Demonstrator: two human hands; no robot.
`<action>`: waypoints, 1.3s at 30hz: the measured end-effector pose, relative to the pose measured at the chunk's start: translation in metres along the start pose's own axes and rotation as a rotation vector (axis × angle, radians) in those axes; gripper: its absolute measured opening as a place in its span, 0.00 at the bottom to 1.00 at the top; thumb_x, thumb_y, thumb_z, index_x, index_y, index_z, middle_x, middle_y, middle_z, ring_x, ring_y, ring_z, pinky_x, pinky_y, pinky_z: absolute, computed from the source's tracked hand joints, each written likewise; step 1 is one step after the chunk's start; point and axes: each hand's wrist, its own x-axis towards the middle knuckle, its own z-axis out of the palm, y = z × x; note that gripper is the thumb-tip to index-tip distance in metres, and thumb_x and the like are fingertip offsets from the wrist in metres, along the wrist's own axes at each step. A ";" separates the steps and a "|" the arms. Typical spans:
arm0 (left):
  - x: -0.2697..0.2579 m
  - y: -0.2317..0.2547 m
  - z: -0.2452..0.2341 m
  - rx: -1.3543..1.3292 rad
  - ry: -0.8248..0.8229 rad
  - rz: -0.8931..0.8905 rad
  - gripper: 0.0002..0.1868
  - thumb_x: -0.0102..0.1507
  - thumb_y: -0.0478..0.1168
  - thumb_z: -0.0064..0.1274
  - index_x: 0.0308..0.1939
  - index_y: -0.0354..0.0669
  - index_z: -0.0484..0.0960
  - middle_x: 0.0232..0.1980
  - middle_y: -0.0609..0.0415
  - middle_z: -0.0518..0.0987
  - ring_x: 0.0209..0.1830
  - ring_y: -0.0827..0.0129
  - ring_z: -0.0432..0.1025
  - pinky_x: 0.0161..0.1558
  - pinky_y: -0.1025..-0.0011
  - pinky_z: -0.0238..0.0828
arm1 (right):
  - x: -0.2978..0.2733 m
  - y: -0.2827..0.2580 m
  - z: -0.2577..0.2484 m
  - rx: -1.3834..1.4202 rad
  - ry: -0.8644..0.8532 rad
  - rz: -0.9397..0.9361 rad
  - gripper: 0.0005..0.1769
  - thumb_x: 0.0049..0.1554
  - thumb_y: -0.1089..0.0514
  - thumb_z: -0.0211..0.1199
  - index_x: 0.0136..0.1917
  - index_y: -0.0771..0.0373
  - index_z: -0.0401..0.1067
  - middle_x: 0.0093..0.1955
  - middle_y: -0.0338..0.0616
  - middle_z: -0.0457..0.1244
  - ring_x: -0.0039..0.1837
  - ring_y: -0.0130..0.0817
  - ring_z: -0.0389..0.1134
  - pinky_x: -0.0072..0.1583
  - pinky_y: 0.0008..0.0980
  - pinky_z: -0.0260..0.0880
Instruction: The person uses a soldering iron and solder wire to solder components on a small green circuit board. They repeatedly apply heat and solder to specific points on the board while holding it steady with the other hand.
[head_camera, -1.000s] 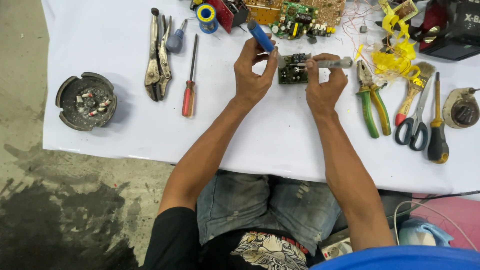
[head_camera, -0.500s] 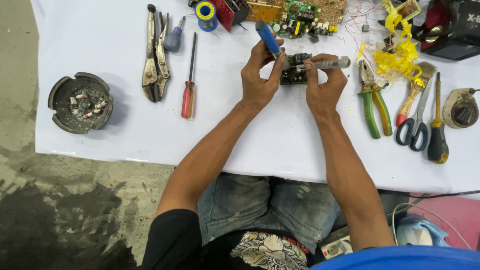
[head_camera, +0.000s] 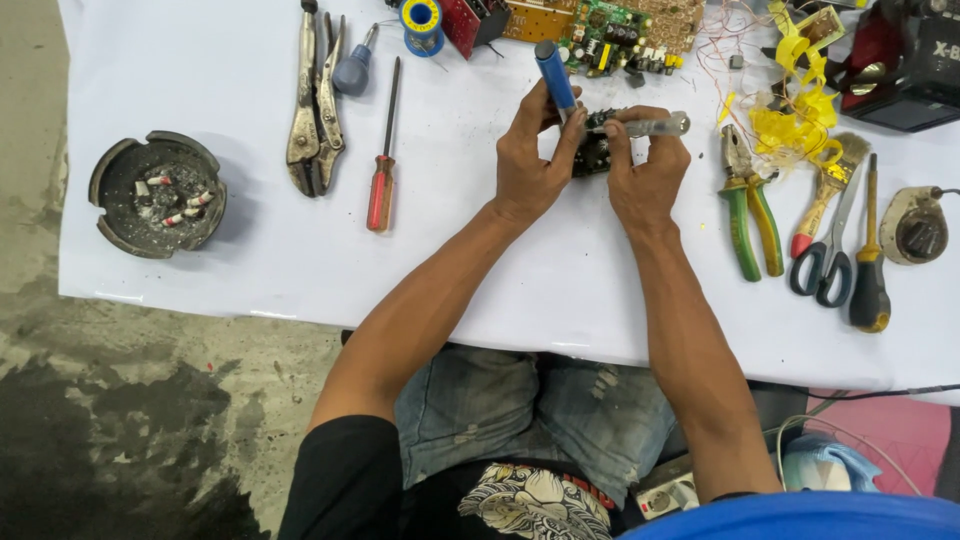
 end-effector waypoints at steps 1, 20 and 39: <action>0.000 -0.001 0.000 0.001 0.000 -0.001 0.26 0.73 0.38 0.55 0.73 0.46 0.63 0.62 0.54 0.80 0.59 0.68 0.81 0.61 0.72 0.86 | 0.001 -0.001 0.000 0.001 0.000 0.001 0.05 0.67 0.63 0.65 0.53 0.68 0.71 0.48 0.49 0.68 0.48 0.41 0.70 0.52 0.38 0.71; 0.005 0.007 -0.004 0.014 -0.027 0.057 0.25 0.72 0.36 0.56 0.70 0.44 0.65 0.57 0.51 0.82 0.52 0.68 0.83 0.59 0.72 0.87 | -0.003 -0.004 0.002 -0.110 0.031 -0.008 0.06 0.66 0.64 0.66 0.53 0.67 0.69 0.52 0.50 0.66 0.53 0.46 0.69 0.56 0.43 0.70; -0.007 0.014 -0.009 0.030 -0.009 0.093 0.20 0.72 0.34 0.54 0.65 0.37 0.67 0.60 0.46 0.79 0.60 0.61 0.80 0.60 0.68 0.86 | 0.004 -0.015 -0.006 -0.065 0.052 0.067 0.07 0.68 0.61 0.62 0.54 0.68 0.71 0.50 0.50 0.69 0.51 0.44 0.73 0.54 0.40 0.73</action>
